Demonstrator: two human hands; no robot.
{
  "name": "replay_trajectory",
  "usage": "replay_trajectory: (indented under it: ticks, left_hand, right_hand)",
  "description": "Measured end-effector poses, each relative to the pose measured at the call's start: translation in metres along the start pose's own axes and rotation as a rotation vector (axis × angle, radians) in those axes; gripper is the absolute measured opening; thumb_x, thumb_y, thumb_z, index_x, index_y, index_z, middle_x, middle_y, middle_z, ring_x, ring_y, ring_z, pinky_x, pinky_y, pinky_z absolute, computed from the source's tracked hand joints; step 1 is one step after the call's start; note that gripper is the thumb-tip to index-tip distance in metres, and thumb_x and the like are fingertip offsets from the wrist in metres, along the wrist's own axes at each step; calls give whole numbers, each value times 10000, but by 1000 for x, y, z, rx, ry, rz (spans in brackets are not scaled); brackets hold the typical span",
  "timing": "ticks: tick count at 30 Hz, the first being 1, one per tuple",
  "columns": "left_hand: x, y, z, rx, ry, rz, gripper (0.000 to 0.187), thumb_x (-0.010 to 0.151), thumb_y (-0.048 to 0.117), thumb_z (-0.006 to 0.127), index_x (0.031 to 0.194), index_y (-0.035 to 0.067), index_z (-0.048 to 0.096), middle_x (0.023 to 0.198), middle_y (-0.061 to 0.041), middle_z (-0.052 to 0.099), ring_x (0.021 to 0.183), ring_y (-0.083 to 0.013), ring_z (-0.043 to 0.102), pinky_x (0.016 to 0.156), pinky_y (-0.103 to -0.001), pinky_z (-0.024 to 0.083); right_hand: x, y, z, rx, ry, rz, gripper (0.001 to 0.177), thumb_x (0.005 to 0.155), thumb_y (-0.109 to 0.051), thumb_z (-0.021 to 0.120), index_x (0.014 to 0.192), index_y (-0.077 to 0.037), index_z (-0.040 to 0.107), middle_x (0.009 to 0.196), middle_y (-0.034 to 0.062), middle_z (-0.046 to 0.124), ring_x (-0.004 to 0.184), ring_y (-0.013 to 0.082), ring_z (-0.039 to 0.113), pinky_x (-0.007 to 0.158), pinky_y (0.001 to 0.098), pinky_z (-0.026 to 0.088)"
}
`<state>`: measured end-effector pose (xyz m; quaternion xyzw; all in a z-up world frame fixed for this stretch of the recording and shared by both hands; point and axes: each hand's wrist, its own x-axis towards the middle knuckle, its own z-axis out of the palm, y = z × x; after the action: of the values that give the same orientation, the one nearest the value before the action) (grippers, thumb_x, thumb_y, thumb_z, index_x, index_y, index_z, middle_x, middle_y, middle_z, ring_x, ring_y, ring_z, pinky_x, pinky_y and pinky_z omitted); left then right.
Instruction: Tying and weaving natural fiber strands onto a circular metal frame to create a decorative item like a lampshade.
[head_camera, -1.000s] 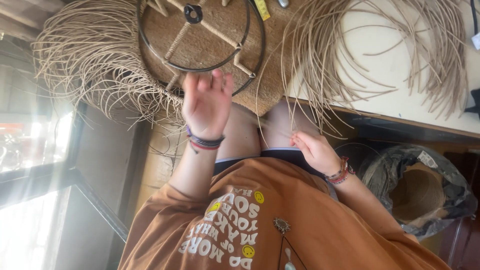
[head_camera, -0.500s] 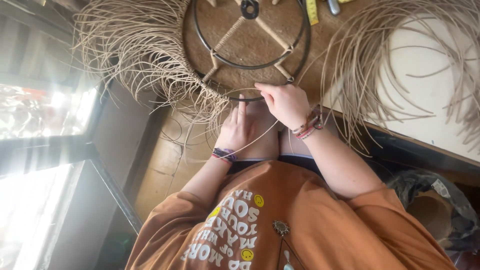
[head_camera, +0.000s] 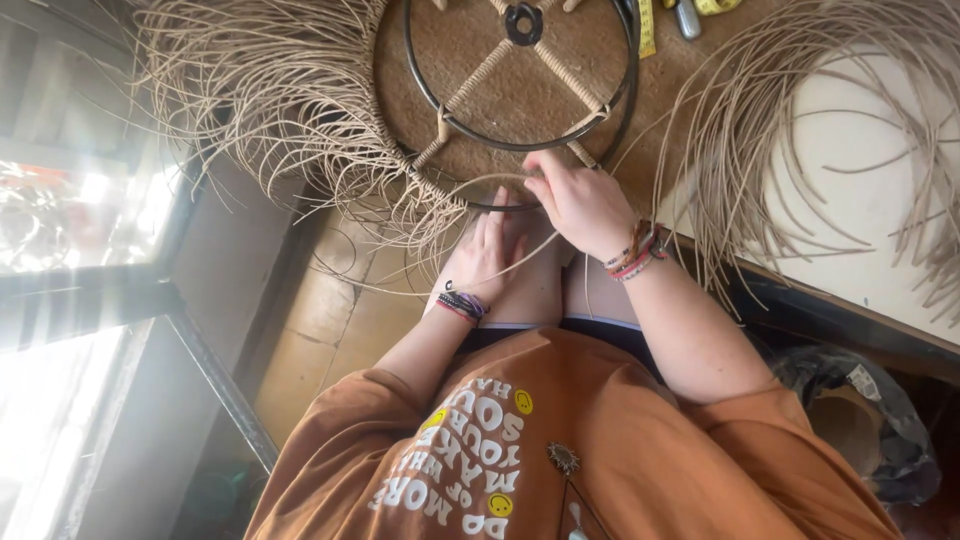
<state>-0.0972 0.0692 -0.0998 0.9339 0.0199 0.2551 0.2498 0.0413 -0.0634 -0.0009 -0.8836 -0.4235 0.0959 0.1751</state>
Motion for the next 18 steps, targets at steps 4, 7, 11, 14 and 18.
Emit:
replay_trajectory:
  ticks: [4,7,11,14,18]
  left_hand:
    - [-12,-20,20,11,-42,-6,762,919,234,693,1554,-14,350,1195,-239,623,991,-391,725,819,-447,626]
    - [-13,-24,32,75,-25,4,737,922,237,683,1542,-15,373,1167,-218,620,968,-372,727,787,-435,623]
    - [-4,-10,25,13,-45,-170,310,957,371,668,1150,135,610,821,-36,628,738,-267,723,636,-380,592]
    - [-18,5,14,-205,-97,-305,209,959,402,679,854,228,725,676,2,670,698,-238,726,625,-345,578]
    - [-32,46,-22,-464,-389,-275,197,942,391,594,888,233,697,736,-14,688,717,-270,730,662,-394,584]
  right_hand:
    - [8,11,22,-155,15,-14,214,1069,-348,484,1227,-214,541,811,45,737,787,318,757,679,493,582]
    - [9,-4,9,-215,-2,-55,86,984,-319,601,1034,-260,637,805,-24,717,781,271,750,644,425,590]
    - [-16,-5,21,57,108,52,273,932,-280,699,1166,-221,573,846,22,725,787,287,737,680,469,597]
    - [-54,-13,38,737,172,344,488,942,-162,712,1357,-112,461,862,54,726,744,224,728,678,412,633]
    - [-86,-23,41,1566,61,571,282,1058,-106,513,1269,46,622,687,12,495,643,66,531,613,343,673]
